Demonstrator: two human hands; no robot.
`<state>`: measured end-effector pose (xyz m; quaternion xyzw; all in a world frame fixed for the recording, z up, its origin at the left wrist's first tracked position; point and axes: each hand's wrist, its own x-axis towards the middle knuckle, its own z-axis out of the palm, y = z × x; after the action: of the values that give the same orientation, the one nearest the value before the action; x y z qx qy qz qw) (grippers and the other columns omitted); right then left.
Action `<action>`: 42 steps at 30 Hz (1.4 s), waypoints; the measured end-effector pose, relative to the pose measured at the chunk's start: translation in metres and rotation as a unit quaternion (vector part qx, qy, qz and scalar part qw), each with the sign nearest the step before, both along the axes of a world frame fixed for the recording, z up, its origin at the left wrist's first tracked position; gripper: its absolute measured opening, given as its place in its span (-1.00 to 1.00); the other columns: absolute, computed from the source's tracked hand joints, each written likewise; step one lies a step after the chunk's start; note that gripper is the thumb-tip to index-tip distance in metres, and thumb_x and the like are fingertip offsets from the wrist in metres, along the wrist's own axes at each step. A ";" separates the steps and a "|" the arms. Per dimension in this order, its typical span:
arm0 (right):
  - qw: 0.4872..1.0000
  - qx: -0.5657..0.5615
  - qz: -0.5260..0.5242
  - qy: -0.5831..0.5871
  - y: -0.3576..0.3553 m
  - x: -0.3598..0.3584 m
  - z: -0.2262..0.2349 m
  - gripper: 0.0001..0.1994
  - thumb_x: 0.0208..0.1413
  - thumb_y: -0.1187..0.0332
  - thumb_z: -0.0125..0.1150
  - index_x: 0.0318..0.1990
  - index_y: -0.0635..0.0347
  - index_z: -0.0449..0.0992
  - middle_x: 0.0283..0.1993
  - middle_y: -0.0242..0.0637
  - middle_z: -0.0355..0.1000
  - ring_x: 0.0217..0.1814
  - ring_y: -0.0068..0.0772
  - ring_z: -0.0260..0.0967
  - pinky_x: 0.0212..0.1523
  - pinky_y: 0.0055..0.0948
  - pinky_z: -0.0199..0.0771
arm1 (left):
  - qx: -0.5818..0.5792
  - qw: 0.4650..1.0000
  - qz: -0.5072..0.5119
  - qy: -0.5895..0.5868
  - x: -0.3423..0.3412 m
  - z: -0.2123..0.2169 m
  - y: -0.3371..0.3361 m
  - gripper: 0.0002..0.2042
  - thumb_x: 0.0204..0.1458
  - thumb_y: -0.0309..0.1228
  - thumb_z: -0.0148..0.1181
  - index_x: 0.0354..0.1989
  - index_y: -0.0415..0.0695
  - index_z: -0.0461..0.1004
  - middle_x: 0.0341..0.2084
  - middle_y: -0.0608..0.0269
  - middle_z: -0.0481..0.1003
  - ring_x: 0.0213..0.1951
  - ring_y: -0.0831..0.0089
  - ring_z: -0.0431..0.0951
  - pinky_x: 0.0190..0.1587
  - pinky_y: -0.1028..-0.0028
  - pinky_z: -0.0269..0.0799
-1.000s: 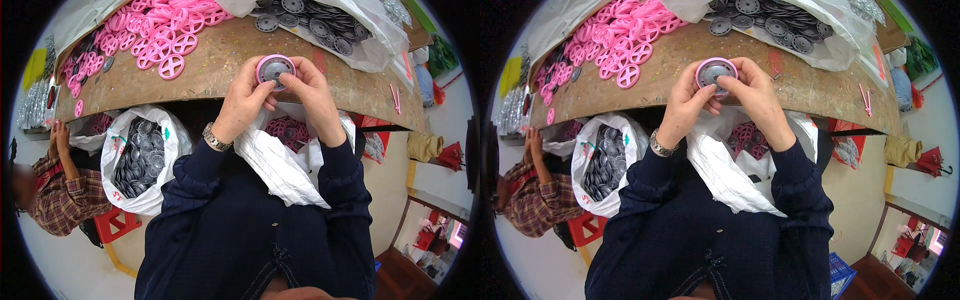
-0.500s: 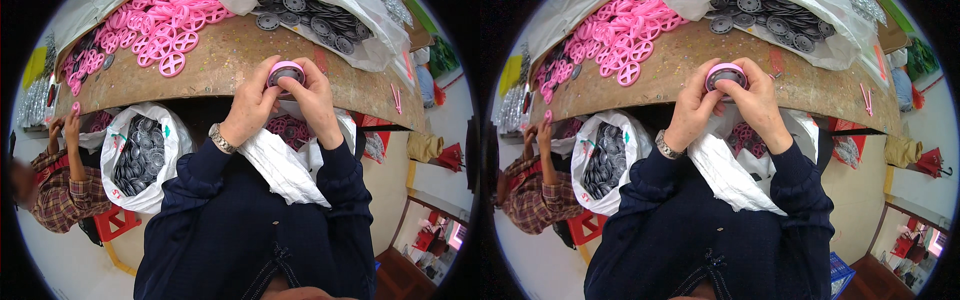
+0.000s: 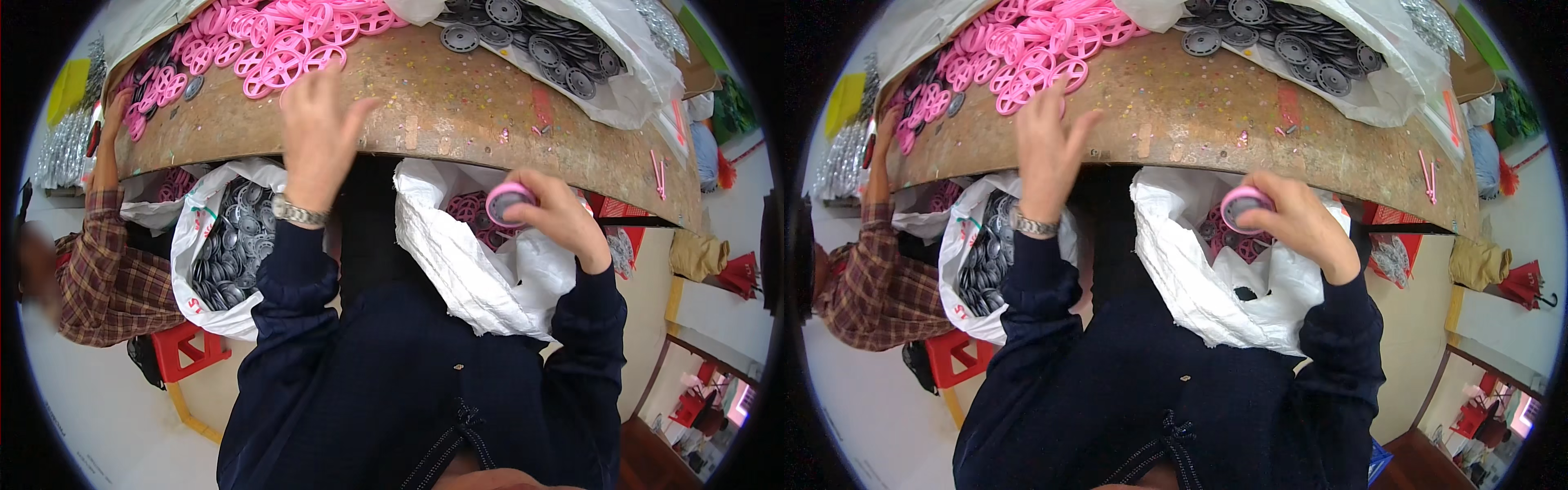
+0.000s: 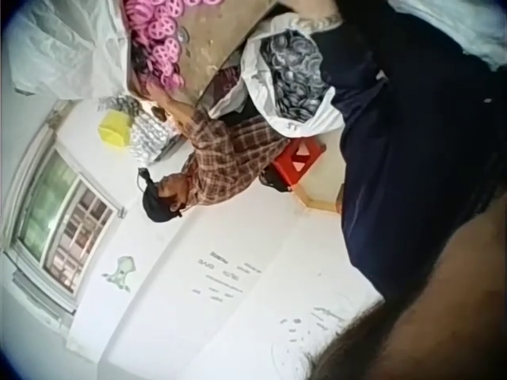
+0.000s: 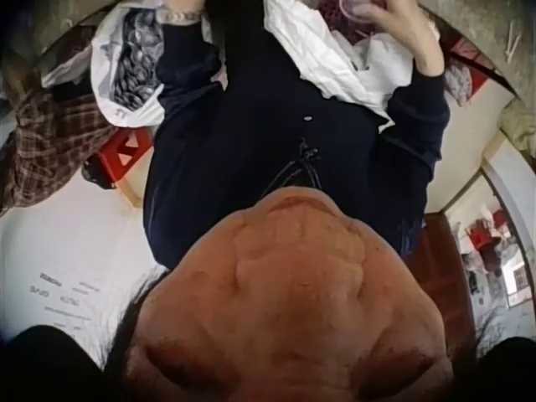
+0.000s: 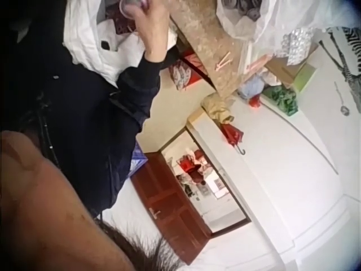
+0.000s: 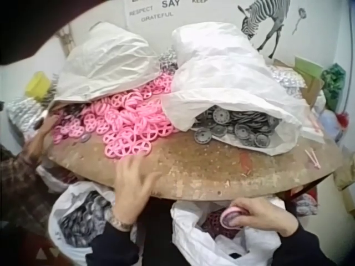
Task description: Assembling small grey plastic cores into pink circular plastic frames at a workbench.
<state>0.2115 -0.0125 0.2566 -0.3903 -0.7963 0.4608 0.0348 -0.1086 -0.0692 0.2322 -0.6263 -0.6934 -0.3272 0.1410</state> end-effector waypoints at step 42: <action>0.879 0.375 -0.276 0.103 0.166 -0.029 -0.007 -0.74 0.04 0.23 0.36 -0.33 0.27 0.56 -0.47 -0.39 0.44 -0.44 -0.62 0.29 -0.39 -0.53 0.27 | 0.007 0.958 -0.206 -0.198 0.068 -0.027 0.039 -0.06 -0.21 -0.29 0.49 0.39 -0.18 0.07 0.02 -0.05 0.40 0.01 0.05 0.42 0.07 0.17 0.36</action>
<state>0.1828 0.1538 0.2499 -0.5024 -0.7614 0.1375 0.3860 -0.0410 -0.0305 0.2048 -0.6769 -0.5616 -0.4712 -0.0654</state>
